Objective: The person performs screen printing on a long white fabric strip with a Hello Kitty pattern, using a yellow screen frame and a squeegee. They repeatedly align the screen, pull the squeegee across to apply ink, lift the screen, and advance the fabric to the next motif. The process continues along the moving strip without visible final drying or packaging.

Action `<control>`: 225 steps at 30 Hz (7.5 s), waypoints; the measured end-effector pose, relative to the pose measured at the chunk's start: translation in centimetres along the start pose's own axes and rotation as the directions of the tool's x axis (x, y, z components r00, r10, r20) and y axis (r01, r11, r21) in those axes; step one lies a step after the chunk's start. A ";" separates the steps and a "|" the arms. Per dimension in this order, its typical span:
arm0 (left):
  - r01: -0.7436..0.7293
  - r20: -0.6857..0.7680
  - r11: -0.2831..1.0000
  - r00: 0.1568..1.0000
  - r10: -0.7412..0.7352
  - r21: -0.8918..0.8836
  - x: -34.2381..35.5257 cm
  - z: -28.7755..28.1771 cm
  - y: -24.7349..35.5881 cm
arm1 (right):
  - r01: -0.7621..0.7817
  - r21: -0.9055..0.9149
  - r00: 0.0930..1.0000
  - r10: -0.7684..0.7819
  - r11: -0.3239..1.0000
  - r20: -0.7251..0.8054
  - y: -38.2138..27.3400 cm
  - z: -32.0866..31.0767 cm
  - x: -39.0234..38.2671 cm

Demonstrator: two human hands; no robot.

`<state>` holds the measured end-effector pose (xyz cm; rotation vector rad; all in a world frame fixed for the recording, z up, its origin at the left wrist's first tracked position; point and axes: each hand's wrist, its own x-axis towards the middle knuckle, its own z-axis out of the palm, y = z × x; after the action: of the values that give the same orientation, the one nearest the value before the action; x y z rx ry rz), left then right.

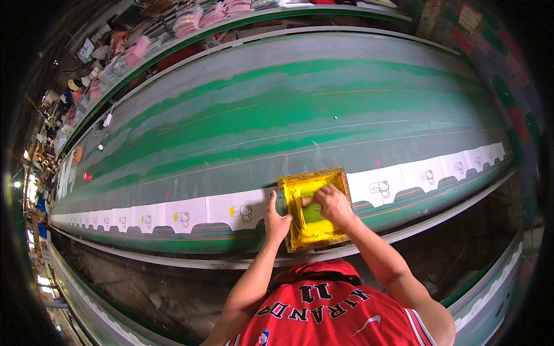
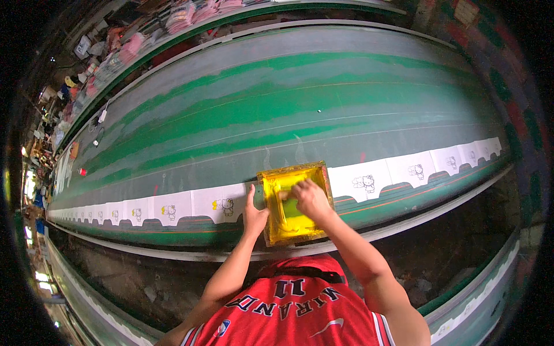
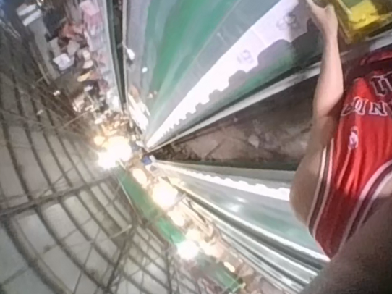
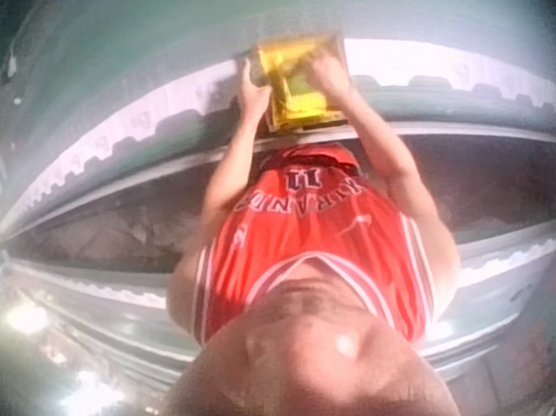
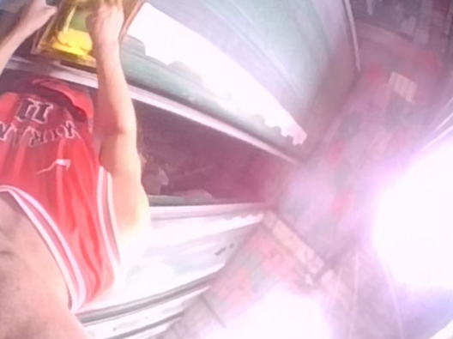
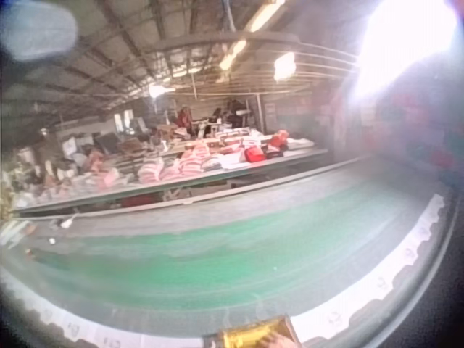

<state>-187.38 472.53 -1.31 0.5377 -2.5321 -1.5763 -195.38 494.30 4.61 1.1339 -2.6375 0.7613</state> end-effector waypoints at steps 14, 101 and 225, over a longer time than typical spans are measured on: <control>-0.090 -0.065 0.984 0.995 0.081 -0.154 -1.6 2.7 3.9 | -0.024 0.048 0.998 0.021 0.999 0.055 -1.4 -4.6 -9.1; -0.021 -0.043 0.994 0.999 0.017 -0.108 -6.0 46.2 23.5 | -0.025 0.118 0.999 0.020 0.993 0.041 34.6 -27.5 -29.6; -0.025 -0.086 0.996 0.996 0.017 -0.087 -12.2 92.0 47.8 | -0.006 0.092 1.000 0.004 0.996 0.029 73.0 -54.0 -51.9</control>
<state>-212.80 573.79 0.35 0.5539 -2.3859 -1.6130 -213.90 597.26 4.55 1.1701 -2.6543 0.8829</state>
